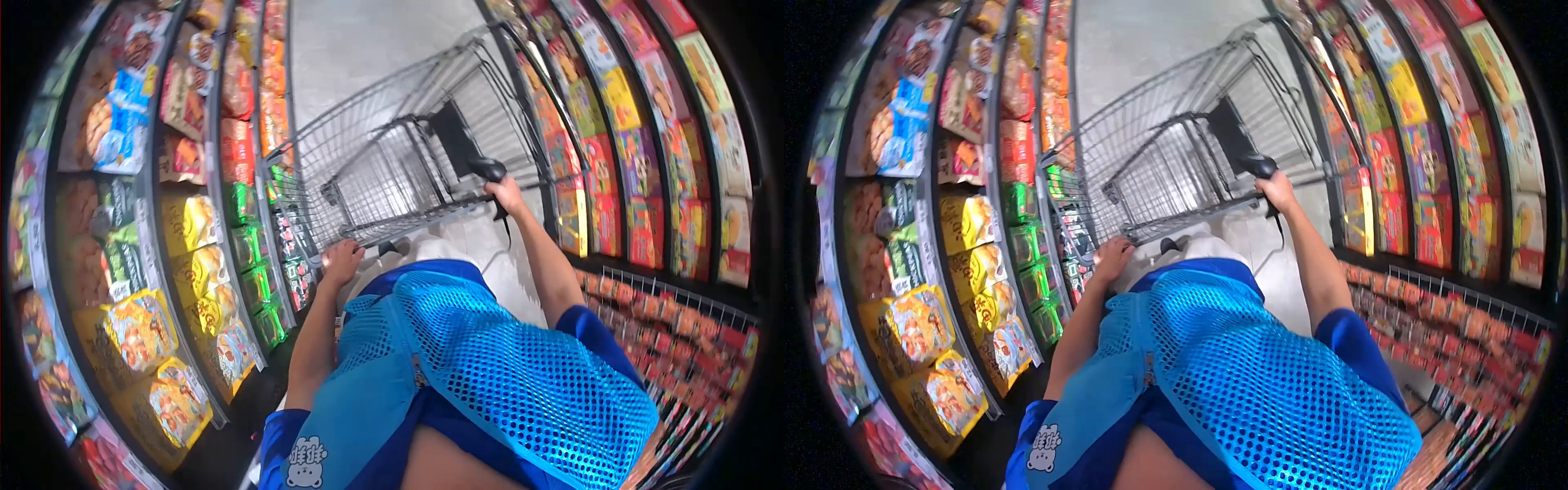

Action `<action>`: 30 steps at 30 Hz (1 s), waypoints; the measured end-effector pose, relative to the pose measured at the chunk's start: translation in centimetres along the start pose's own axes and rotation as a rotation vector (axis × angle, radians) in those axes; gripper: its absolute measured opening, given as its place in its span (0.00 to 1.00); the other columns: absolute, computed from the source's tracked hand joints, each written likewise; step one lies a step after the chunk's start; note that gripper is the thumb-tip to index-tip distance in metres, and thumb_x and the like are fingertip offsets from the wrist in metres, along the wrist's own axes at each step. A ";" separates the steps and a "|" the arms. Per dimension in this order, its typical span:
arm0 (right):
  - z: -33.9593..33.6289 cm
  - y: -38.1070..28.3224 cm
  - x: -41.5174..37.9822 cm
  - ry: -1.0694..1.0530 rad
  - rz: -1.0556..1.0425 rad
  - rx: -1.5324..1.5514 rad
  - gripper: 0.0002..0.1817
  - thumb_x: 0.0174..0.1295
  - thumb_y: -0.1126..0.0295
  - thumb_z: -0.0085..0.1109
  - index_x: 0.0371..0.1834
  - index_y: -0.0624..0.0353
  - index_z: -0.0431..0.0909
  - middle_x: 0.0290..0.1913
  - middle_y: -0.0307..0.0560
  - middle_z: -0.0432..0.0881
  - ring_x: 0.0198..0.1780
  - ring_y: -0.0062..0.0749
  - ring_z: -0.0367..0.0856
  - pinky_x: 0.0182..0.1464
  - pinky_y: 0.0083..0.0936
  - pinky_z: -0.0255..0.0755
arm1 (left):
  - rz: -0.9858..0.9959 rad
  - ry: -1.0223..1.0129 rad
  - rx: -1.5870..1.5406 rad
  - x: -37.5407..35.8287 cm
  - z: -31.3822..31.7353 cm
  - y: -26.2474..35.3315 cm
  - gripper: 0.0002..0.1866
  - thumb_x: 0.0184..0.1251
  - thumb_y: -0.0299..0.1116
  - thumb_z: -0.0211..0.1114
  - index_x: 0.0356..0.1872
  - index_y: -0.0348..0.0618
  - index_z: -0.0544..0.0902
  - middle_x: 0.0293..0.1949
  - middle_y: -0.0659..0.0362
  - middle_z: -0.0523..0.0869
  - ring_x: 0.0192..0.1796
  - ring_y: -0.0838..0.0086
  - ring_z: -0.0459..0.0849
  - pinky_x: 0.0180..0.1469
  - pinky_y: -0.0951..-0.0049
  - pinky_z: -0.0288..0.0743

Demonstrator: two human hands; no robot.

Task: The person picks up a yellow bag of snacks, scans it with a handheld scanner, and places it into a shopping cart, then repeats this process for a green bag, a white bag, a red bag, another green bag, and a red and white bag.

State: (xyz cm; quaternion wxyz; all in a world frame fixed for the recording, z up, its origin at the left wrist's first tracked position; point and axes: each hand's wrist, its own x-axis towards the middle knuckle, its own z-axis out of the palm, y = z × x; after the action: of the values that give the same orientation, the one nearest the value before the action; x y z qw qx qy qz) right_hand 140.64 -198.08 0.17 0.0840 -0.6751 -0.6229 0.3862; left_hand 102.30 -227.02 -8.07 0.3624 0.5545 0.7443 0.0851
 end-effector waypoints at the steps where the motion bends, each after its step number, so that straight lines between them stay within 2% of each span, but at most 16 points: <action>1: -0.1 0.8 0.3 0.028 -0.001 0.014 0.19 0.42 0.59 0.65 0.27 0.66 0.81 0.23 0.53 0.81 0.29 0.38 0.81 0.36 0.34 0.72 | -0.037 -0.025 0.021 0.2 0.1 0.1 0.23 0.70 0.55 0.54 0.56 0.54 0.80 0.62 0.60 0.76 0.67 0.60 0.69 0.66 0.49 0.56; 2: 0.6 1.2 0.3 0.043 -0.012 0.029 0.18 0.43 0.60 0.65 0.26 0.67 0.80 0.22 0.51 0.80 0.27 0.35 0.79 0.34 0.34 0.71 | -0.090 -0.044 0.038 0.2 0.0 0.3 0.23 0.70 0.55 0.54 0.57 0.54 0.80 0.62 0.60 0.76 0.67 0.60 0.69 0.66 0.48 0.56; 4: -0.2 -1.6 -2.7 0.041 -0.077 0.116 0.16 0.46 0.63 0.66 0.23 0.69 0.79 0.21 0.41 0.79 0.24 0.25 0.74 0.29 0.33 0.69 | -0.283 -0.441 0.010 0.7 -5.5 4.4 0.26 0.70 0.57 0.53 0.59 0.52 0.79 0.65 0.58 0.74 0.68 0.58 0.68 0.67 0.42 0.55; 5: 0.1 -1.5 -3.6 0.111 -0.024 -0.007 0.16 0.46 0.63 0.68 0.26 0.68 0.80 0.24 0.43 0.81 0.27 0.28 0.77 0.33 0.35 0.72 | -0.188 -0.217 0.012 -0.1 -3.9 3.6 0.28 0.70 0.58 0.53 0.61 0.50 0.77 0.66 0.56 0.72 0.69 0.58 0.67 0.69 0.42 0.53; 7: 1.4 -1.1 -5.0 0.181 -0.212 0.238 0.20 0.47 0.67 0.70 0.41 0.69 0.80 0.35 0.48 0.85 0.39 0.32 0.81 0.47 0.33 0.74 | -0.123 0.141 0.050 -1.1 -0.8 2.4 0.33 0.67 0.60 0.56 0.63 0.45 0.75 0.68 0.52 0.70 0.71 0.55 0.64 0.71 0.43 0.51; 10: 2.6 -1.4 -7.0 0.043 -0.284 0.343 0.17 0.50 0.73 0.67 0.44 0.66 0.82 0.37 0.44 0.85 0.38 0.31 0.81 0.47 0.31 0.74 | -0.211 0.574 -0.037 -2.8 1.6 3.3 0.34 0.62 0.54 0.64 0.62 0.40 0.74 0.67 0.44 0.69 0.73 0.50 0.60 0.74 0.45 0.47; 11: 2.2 -3.3 -8.9 -0.064 -0.257 0.369 0.16 0.50 0.74 0.66 0.43 0.66 0.83 0.36 0.43 0.85 0.38 0.29 0.82 0.46 0.30 0.75 | -0.232 0.693 -0.049 -3.6 1.7 4.1 0.33 0.59 0.48 0.68 0.61 0.37 0.73 0.66 0.43 0.69 0.70 0.46 0.64 0.73 0.49 0.54; 15: 2.5 -5.5 -9.8 -0.414 -0.205 0.282 0.12 0.51 0.79 0.65 0.41 0.65 0.84 0.33 0.42 0.85 0.35 0.25 0.82 0.42 0.26 0.75 | -0.274 0.842 -0.263 -7.7 3.7 5.0 0.32 0.59 0.42 0.67 0.62 0.35 0.72 0.63 0.42 0.71 0.63 0.44 0.71 0.64 0.55 0.69; 18: 2.3 -7.3 -9.1 -0.486 -0.272 0.240 0.10 0.51 0.80 0.67 0.37 0.66 0.82 0.27 0.42 0.83 0.28 0.25 0.81 0.33 0.25 0.74 | -0.635 0.728 -0.635 -11.8 4.9 6.7 0.31 0.64 0.40 0.66 0.65 0.35 0.70 0.64 0.42 0.72 0.68 0.51 0.69 0.70 0.58 0.63; 21: 1.8 -9.4 -8.0 -0.583 -0.344 0.163 0.08 0.50 0.81 0.66 0.34 0.66 0.80 0.25 0.42 0.82 0.24 0.24 0.79 0.27 0.25 0.71 | -0.860 0.731 -0.422 -17.1 1.6 9.9 0.30 0.66 0.40 0.64 0.66 0.37 0.70 0.65 0.45 0.72 0.69 0.56 0.70 0.70 0.60 0.64; 23: 2.1 -9.8 -6.9 -0.642 -0.414 0.169 0.08 0.49 0.81 0.65 0.34 0.66 0.80 0.25 0.41 0.82 0.24 0.24 0.79 0.27 0.24 0.71 | -0.985 1.170 -0.799 -19.6 2.1 8.3 0.27 0.66 0.37 0.64 0.64 0.38 0.71 0.60 0.48 0.76 0.65 0.60 0.74 0.67 0.65 0.66; 24: 2.2 -9.9 -6.4 -0.673 -0.446 0.170 0.08 0.49 0.81 0.65 0.34 0.66 0.80 0.25 0.41 0.82 0.24 0.24 0.79 0.27 0.24 0.71 | -0.871 1.384 -0.619 -21.0 1.7 7.4 0.22 0.65 0.32 0.64 0.59 0.38 0.72 0.50 0.53 0.78 0.54 0.67 0.77 0.61 0.70 0.70; 25: 2.5 -9.6 -5.8 -0.694 -0.502 0.212 0.07 0.49 0.81 0.64 0.33 0.66 0.80 0.25 0.41 0.82 0.25 0.23 0.79 0.28 0.24 0.72 | -0.809 1.563 -0.526 -22.5 0.4 6.6 0.19 0.66 0.29 0.63 0.57 0.36 0.72 0.43 0.54 0.78 0.47 0.69 0.77 0.56 0.67 0.72; 26: 2.5 -9.8 -5.5 -0.731 -0.485 0.194 0.07 0.49 0.81 0.63 0.33 0.66 0.80 0.25 0.40 0.82 0.25 0.23 0.79 0.28 0.24 0.72 | -0.780 1.664 -0.633 -24.2 -3.5 8.1 0.19 0.68 0.28 0.61 0.57 0.35 0.72 0.47 0.56 0.79 0.50 0.70 0.77 0.57 0.69 0.72; 29: 2.9 -10.1 -5.1 -0.819 -0.448 0.153 0.06 0.50 0.81 0.63 0.32 0.66 0.80 0.25 0.40 0.82 0.24 0.22 0.79 0.28 0.23 0.72 | -0.666 1.863 -0.393 -29.5 -12.7 8.0 0.23 0.70 0.30 0.62 0.63 0.34 0.70 0.55 0.54 0.78 0.53 0.75 0.76 0.54 0.76 0.70; 30: 2.9 -10.0 -4.9 -0.836 -0.447 0.146 0.06 0.50 0.81 0.64 0.32 0.67 0.80 0.25 0.39 0.81 0.24 0.22 0.79 0.28 0.23 0.72 | -0.785 1.896 -0.222 -31.0 -15.8 8.2 0.25 0.70 0.30 0.63 0.65 0.34 0.68 0.55 0.54 0.78 0.53 0.75 0.76 0.54 0.77 0.70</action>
State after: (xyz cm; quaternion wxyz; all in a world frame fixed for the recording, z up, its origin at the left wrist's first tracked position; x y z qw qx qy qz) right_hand 131.45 -201.52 6.13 -0.0457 -0.3035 -0.7046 0.6398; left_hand 102.41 -247.17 21.50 -0.3220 -0.0590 0.8408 0.4312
